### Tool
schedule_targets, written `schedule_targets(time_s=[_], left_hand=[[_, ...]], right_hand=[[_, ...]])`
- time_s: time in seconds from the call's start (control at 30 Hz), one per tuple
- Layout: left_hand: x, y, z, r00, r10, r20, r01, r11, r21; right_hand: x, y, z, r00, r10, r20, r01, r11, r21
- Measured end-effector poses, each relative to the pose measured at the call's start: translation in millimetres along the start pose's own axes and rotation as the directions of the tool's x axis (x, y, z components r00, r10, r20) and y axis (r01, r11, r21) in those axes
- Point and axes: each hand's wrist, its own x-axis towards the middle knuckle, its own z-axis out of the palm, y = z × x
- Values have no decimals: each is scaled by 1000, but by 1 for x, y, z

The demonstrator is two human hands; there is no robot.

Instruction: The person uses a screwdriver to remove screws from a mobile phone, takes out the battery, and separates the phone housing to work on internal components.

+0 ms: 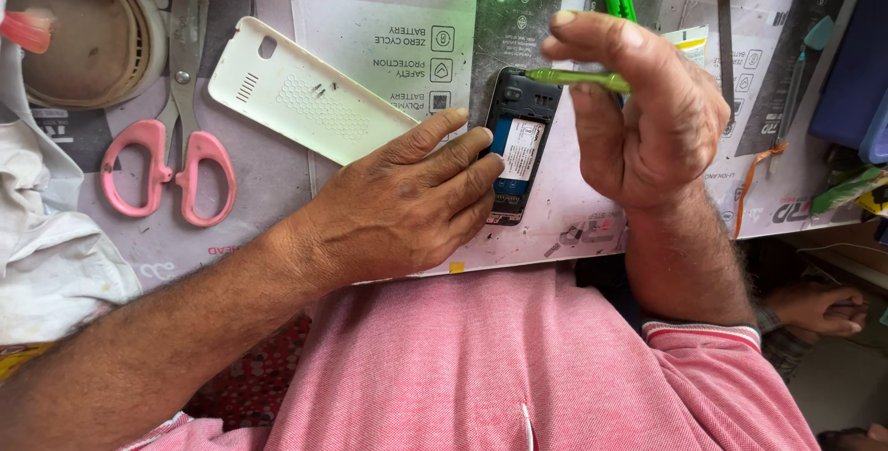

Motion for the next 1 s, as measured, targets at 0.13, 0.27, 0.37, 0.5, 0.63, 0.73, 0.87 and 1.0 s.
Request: schedule_targets(time_s=[0.13,0.27,0.37,0.5,0.63,0.73,0.87,1.0], left_hand=[[-2,0,0,1000,7,4,-7,1000,-16],[-1,0,-1,1000,10,28,-10,1000,12],[-1,0,-2,999,11,38,-11,1000,17],[-1,1,-1,998,9,60,-10,1000,19],[-2,2,-1,998,1,64,-2,1000,23],[-2,2,0,998,3,70,-4,1000,14],[-2,1,0,996,6,84,-8,1000,28],[-1,2,-2,996,16,85,-20,998,53]], right_hand=[[0,2,-1,1000,-22,-5,22,999,39],[0,1,-6,1000,-1,8,1,999,42],[2,1,-10,1000,-11,10,11,1000,14],[4,1,-9,1000,-7,13,6,998,56],[3,-1,-6,999,8,36,-11,996,87],[1,-2,-6,999,10,46,-15,994,108],[0,0,-9,999,-3,38,-1,993,116],[0,1,-9,999,-10,32,7,994,110]])
